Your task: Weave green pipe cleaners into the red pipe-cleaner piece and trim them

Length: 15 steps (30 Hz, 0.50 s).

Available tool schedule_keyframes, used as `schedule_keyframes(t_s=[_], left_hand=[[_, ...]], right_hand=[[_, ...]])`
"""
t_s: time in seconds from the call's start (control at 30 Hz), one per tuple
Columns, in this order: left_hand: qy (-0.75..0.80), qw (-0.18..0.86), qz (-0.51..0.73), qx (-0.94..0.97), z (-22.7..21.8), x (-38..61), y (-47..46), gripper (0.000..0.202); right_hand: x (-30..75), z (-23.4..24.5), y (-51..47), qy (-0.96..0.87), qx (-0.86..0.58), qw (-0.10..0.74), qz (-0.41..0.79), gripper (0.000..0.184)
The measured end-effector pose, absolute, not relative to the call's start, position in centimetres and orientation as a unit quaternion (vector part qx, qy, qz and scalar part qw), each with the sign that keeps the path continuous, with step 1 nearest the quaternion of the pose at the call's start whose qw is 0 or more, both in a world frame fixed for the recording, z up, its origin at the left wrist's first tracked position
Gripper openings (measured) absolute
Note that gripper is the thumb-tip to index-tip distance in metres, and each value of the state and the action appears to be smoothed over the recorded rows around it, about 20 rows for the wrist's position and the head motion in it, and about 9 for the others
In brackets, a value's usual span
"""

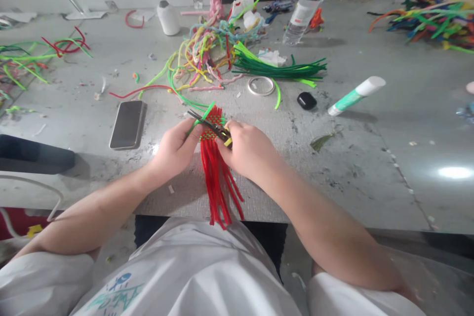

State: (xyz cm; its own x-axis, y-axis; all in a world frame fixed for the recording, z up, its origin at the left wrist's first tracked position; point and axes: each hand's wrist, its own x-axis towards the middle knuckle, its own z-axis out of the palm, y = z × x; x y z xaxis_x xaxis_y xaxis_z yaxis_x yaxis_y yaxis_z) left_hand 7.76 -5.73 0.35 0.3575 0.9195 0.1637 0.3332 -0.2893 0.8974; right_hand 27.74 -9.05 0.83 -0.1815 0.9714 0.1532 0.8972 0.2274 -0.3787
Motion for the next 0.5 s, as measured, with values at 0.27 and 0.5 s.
schedule_keyframes(t_s=[0.27, 0.5], left_hand=[[0.452, 0.597, 0.319, 0.581, 0.9, 8.4, -5.6, 0.03], [0.428, 0.783, 0.223, 0.392, 1.7, 8.4, -5.2, 0.029]], right_hand=[[28.5, 0.9, -8.6, -0.766, -0.614, 0.169, 0.085, 0.018], [29.3, 1.0, -8.2, -0.77, -0.619, 0.13, 0.085, 0.019]])
